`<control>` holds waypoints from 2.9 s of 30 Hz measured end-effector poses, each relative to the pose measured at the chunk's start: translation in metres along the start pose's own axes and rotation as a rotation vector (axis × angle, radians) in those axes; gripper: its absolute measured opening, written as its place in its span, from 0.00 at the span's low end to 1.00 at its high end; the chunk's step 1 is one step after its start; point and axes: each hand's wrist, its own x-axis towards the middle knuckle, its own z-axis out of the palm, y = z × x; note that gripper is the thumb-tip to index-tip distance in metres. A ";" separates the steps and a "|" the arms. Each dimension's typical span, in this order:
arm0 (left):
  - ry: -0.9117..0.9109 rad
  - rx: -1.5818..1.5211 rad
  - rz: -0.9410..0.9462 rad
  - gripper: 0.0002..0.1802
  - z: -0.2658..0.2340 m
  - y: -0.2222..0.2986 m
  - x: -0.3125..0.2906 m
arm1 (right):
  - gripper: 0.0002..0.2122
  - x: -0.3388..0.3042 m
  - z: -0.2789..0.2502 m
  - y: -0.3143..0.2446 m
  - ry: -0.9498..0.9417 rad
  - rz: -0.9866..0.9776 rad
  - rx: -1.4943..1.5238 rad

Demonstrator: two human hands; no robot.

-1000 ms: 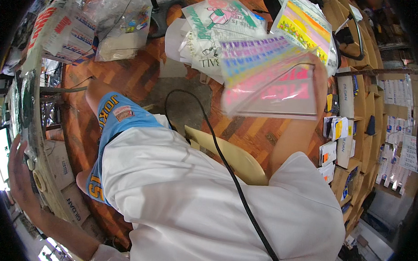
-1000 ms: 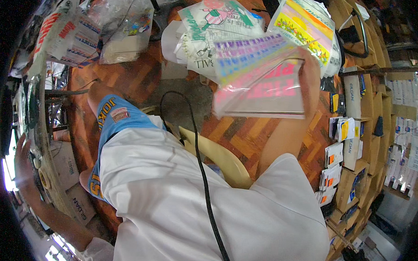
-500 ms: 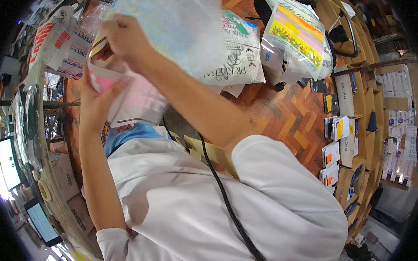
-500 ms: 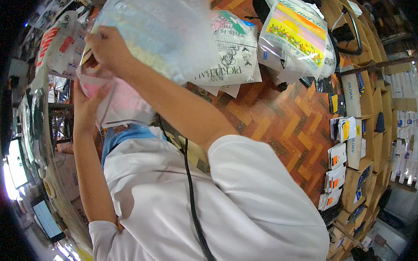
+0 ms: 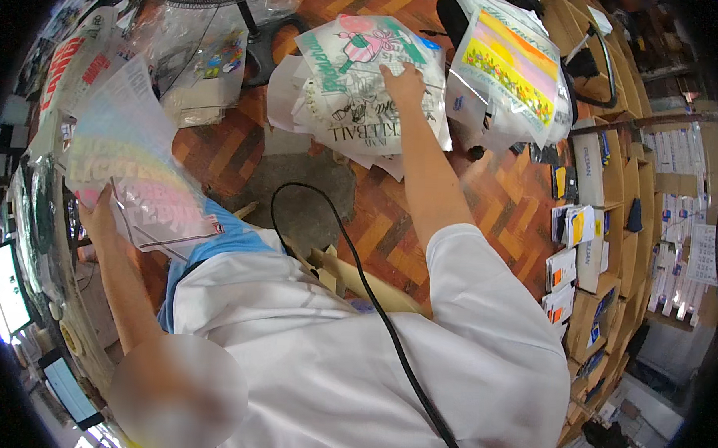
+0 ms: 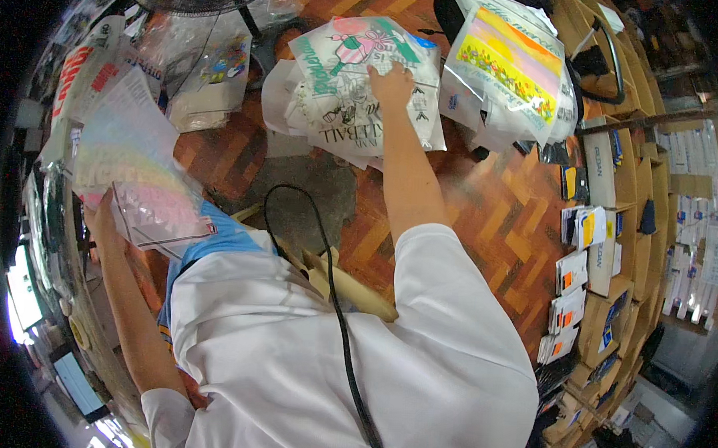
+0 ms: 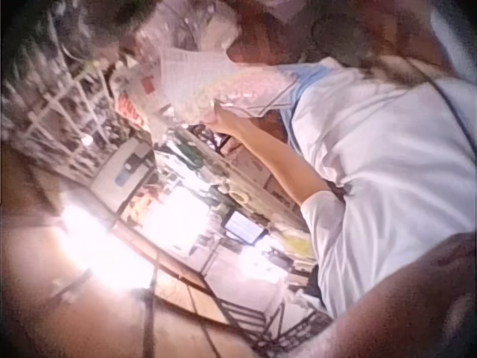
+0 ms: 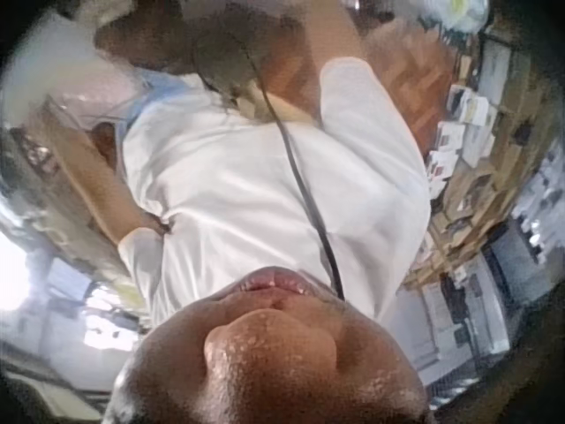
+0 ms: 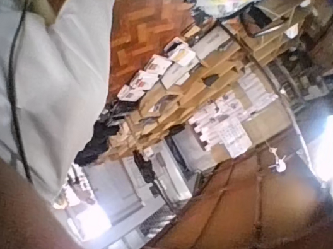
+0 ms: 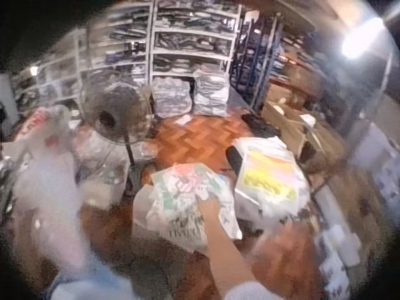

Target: The person sorts through a stack of printed transfer sheets on a table, checking them against a digital list on a tablet and organizing them into groups.

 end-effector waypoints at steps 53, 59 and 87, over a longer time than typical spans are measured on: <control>0.043 -0.221 -0.332 0.28 -0.025 0.022 -0.039 | 0.08 0.047 0.092 -0.001 0.263 -0.413 -0.461; -0.136 0.085 -0.085 0.26 0.030 0.056 0.001 | 0.06 -0.008 0.068 -0.070 0.124 -0.844 -0.376; -0.613 -0.295 -0.415 0.26 0.119 0.058 -0.059 | 0.14 -0.191 0.048 -0.272 -0.739 -0.624 1.101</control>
